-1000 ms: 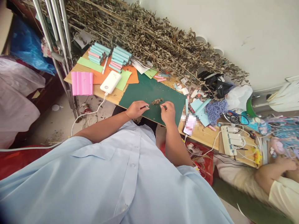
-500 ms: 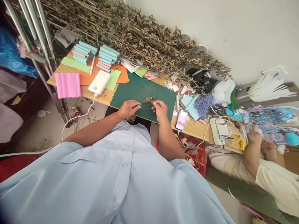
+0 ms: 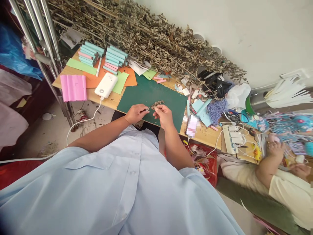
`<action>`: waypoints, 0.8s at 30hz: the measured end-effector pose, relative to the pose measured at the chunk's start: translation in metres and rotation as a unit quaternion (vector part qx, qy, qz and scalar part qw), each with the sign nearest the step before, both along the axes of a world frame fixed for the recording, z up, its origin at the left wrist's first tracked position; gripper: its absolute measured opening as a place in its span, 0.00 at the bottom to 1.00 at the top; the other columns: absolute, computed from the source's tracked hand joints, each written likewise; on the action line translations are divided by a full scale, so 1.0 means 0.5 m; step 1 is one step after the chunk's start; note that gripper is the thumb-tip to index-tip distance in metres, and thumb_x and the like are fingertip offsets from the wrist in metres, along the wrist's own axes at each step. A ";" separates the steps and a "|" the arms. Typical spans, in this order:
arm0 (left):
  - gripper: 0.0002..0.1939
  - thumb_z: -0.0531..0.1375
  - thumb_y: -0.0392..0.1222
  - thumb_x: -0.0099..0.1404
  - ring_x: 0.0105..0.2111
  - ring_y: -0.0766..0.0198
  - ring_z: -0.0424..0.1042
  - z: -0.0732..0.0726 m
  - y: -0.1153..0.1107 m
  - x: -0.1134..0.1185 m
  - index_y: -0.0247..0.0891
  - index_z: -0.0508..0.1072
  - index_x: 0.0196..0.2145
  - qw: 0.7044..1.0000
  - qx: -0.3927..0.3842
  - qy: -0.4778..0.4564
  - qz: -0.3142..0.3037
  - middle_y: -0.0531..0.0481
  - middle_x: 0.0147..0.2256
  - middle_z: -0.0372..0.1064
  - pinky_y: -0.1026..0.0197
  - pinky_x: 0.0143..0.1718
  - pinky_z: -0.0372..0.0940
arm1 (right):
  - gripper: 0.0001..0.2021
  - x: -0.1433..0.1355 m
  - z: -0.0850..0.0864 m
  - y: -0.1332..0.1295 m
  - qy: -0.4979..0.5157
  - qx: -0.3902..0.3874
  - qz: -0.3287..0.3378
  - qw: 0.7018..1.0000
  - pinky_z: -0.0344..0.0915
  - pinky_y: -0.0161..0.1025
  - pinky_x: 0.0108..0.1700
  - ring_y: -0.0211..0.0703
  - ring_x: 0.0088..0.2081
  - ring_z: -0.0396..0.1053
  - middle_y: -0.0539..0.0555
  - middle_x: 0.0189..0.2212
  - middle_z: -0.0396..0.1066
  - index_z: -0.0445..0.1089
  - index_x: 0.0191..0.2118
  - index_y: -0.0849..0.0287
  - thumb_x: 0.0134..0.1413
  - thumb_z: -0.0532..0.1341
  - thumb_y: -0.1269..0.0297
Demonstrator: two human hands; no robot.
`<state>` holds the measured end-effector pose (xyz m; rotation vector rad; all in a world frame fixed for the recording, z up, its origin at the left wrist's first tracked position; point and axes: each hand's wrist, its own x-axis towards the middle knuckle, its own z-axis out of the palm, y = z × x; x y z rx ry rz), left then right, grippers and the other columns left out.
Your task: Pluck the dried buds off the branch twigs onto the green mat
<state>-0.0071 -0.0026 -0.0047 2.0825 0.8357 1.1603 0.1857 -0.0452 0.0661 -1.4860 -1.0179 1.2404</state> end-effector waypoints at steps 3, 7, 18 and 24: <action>0.19 0.57 0.53 0.78 0.38 0.59 0.77 0.002 0.000 -0.002 0.37 0.81 0.45 1.000 0.000 0.008 -0.005 0.42 0.37 0.79 0.57 0.44 0.71 | 0.18 -0.018 0.012 -0.001 -0.058 0.021 0.032 0.998 0.67 0.34 0.27 0.37 0.24 0.69 0.45 0.22 0.72 0.73 0.37 0.54 0.51 0.71 0.46; 0.22 0.55 0.55 0.79 0.37 0.59 0.76 0.005 -0.001 -0.003 0.36 0.81 0.44 1.000 0.005 0.014 -0.011 0.42 0.37 0.79 0.58 0.43 0.70 | 0.15 -0.029 0.027 -0.005 -0.118 0.041 0.061 0.990 0.68 0.34 0.28 0.37 0.26 0.71 0.46 0.24 0.73 0.75 0.37 0.54 0.55 0.70 0.48; 0.23 0.51 0.54 0.81 0.35 0.59 0.73 0.009 0.001 -0.005 0.38 0.77 0.36 0.999 0.021 0.017 -0.024 0.44 0.32 0.74 0.58 0.39 0.67 | 0.07 -0.040 0.039 -0.015 -0.340 0.144 0.115 0.922 0.72 0.43 0.43 0.44 0.36 0.75 0.50 0.34 0.78 0.75 0.38 0.52 0.64 0.61 0.58; 0.25 0.50 0.56 0.81 0.35 0.59 0.73 0.016 -0.001 -0.006 0.38 0.77 0.37 0.999 0.014 0.014 -0.025 0.44 0.32 0.74 0.58 0.39 0.67 | 0.05 -0.048 0.052 0.000 -0.394 0.159 0.128 0.896 0.71 0.44 0.43 0.46 0.35 0.74 0.51 0.32 0.78 0.75 0.35 0.52 0.61 0.61 0.62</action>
